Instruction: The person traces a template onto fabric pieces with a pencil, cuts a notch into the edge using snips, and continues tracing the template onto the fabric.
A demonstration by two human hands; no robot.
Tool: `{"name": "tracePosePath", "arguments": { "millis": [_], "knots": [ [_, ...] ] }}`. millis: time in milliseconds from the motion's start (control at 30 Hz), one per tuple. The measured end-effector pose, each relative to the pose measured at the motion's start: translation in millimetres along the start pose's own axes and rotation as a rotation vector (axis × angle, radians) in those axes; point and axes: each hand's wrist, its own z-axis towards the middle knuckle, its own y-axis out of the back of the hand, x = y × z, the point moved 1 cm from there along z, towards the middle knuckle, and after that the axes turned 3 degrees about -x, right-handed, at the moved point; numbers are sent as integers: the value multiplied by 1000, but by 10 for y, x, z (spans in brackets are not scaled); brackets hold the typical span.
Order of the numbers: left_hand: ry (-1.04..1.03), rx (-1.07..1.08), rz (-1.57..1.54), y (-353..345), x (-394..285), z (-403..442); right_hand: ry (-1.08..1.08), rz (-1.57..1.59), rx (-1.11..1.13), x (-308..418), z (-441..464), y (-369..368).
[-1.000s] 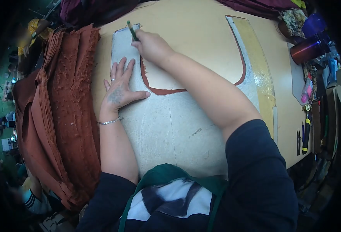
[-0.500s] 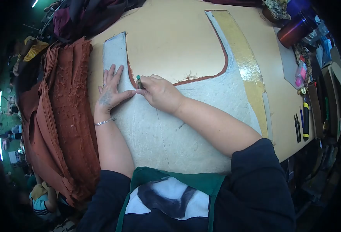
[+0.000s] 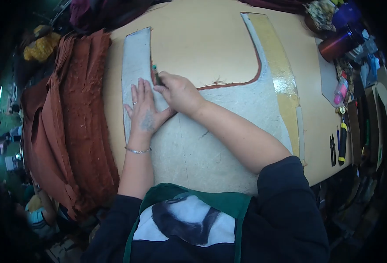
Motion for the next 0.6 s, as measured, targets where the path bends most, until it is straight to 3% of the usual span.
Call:
{"name": "tracePosePath", "arguments": {
  "millis": [67,367,600],
  "knots": [
    [-17,-17,8,-15,18,-1,-117,39,-3,-42,25,-45],
    [-26,-8,-21,-17,15,8,-152,-229,213,176,-20,387],
    [-8,1,-14,-12,1,20,20,-97,19,-27,425,-133]
  ]
}}
